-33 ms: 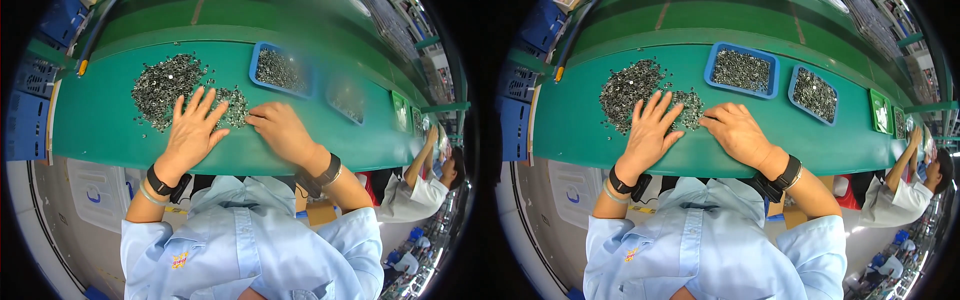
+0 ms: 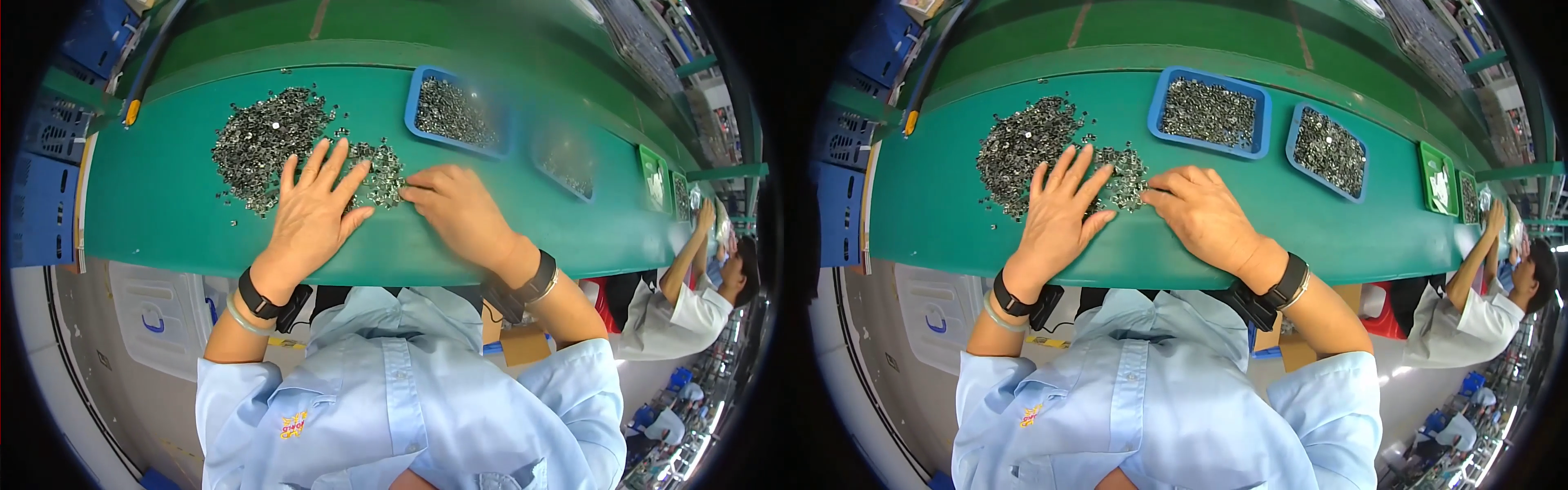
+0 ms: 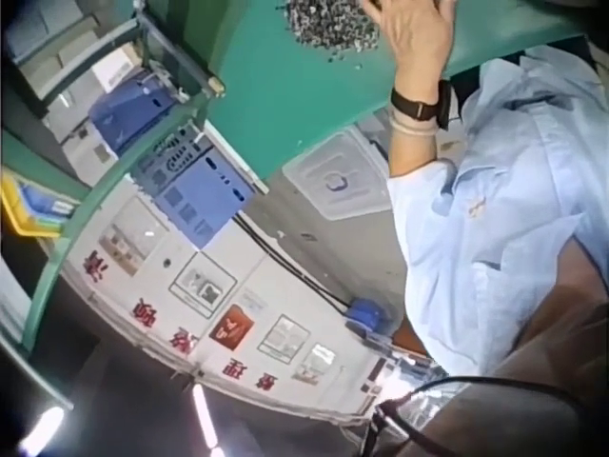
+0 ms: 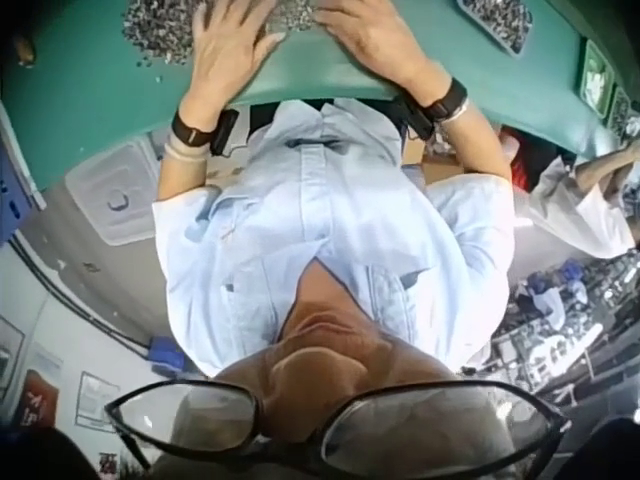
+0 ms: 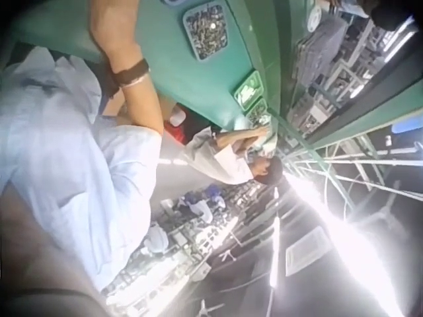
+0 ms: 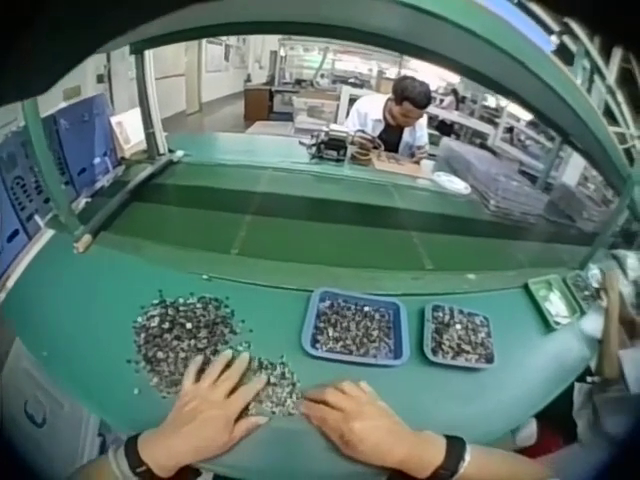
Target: The person sorts small metal components by hand, picking them up from a pile, inspecting them, and placing them into a blue plastic tray. This process is repeated for several components, handling them one at a time.
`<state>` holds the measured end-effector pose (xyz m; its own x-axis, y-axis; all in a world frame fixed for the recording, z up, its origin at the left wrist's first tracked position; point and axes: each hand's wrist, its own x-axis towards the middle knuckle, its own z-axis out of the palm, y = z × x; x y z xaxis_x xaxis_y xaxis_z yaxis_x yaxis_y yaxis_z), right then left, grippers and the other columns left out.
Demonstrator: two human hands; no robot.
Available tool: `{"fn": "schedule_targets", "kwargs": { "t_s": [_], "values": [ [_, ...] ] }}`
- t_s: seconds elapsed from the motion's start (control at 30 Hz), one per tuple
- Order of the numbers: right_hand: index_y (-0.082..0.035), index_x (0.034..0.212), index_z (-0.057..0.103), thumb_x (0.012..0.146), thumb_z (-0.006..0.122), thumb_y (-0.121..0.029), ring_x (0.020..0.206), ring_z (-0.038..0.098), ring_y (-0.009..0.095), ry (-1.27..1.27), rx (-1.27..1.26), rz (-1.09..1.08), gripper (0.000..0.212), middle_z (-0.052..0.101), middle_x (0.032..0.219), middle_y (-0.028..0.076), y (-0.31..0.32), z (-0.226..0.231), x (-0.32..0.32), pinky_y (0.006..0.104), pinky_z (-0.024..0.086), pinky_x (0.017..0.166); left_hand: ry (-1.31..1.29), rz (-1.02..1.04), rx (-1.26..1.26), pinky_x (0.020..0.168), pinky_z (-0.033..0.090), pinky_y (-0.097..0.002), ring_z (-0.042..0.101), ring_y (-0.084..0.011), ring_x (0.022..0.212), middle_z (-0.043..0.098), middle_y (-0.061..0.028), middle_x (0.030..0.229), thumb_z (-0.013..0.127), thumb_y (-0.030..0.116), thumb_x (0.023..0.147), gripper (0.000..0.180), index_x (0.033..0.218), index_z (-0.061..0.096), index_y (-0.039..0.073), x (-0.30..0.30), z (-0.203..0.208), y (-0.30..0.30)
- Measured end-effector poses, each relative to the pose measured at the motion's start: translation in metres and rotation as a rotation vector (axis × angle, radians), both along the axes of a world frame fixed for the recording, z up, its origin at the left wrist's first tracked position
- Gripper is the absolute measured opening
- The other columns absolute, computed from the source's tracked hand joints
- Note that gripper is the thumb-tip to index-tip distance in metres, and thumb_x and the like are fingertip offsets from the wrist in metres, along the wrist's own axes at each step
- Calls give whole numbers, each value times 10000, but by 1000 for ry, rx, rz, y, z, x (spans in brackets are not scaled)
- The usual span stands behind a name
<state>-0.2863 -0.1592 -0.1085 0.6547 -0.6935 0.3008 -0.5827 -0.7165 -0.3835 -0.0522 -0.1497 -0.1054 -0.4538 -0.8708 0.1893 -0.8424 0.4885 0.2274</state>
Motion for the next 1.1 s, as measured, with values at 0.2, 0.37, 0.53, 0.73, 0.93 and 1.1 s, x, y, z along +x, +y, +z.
{"fn": "schedule_targets", "kwargs": {
  "t_s": [0.2,0.37,0.53,0.73,0.93,1.1],
  "values": [
    [-67,1054,618,752,609,-25,931,525,273,-23,-1,-64,305,582,1042,70,-12,3,8,368,426,803,15,-107,44,1059,200,-513,311,-296,1309,381,-88,1402,639,338,788,537,1265,505,130,-10,0,-3],
    [-80,1048,620,779,584,-41,893,527,266,-49,19,-22,274,579,1021,69,-15,-1,-6,363,434,773,-19,-29,8,1047,211,-535,324,-288,1301,410,-70,1383,651,336,777,515,1234,532,131,-8,4,1],
    [-88,1055,618,798,564,-50,875,533,262,-54,100,-95,265,573,963,71,-15,-7,-31,347,445,738,22,-97,106,1042,209,-540,321,-293,1303,422,-76,1373,663,307,767,492,1214,550,137,-28,12,20],
    [-81,1022,616,787,596,-56,870,544,256,-24,129,62,237,548,866,78,-22,0,-25,346,463,717,-50,-3,69,1028,225,-541,328,-301,1295,429,-84,1364,666,269,765,439,1172,576,131,-41,17,21],
    [-78,963,611,783,618,-77,806,562,247,-254,218,48,180,540,847,72,-32,-12,-36,351,474,669,93,52,-47,959,328,-483,464,-308,1156,560,-100,1171,661,136,763,251,1002,630,66,-52,16,29],
    [-73,935,606,776,634,-83,763,575,253,-163,102,140,161,545,854,65,-35,-7,-27,342,480,640,321,29,-10,860,408,-416,539,-296,1003,600,-89,1014,652,57,748,171,918,633,41,-64,16,40]
  ]
}}
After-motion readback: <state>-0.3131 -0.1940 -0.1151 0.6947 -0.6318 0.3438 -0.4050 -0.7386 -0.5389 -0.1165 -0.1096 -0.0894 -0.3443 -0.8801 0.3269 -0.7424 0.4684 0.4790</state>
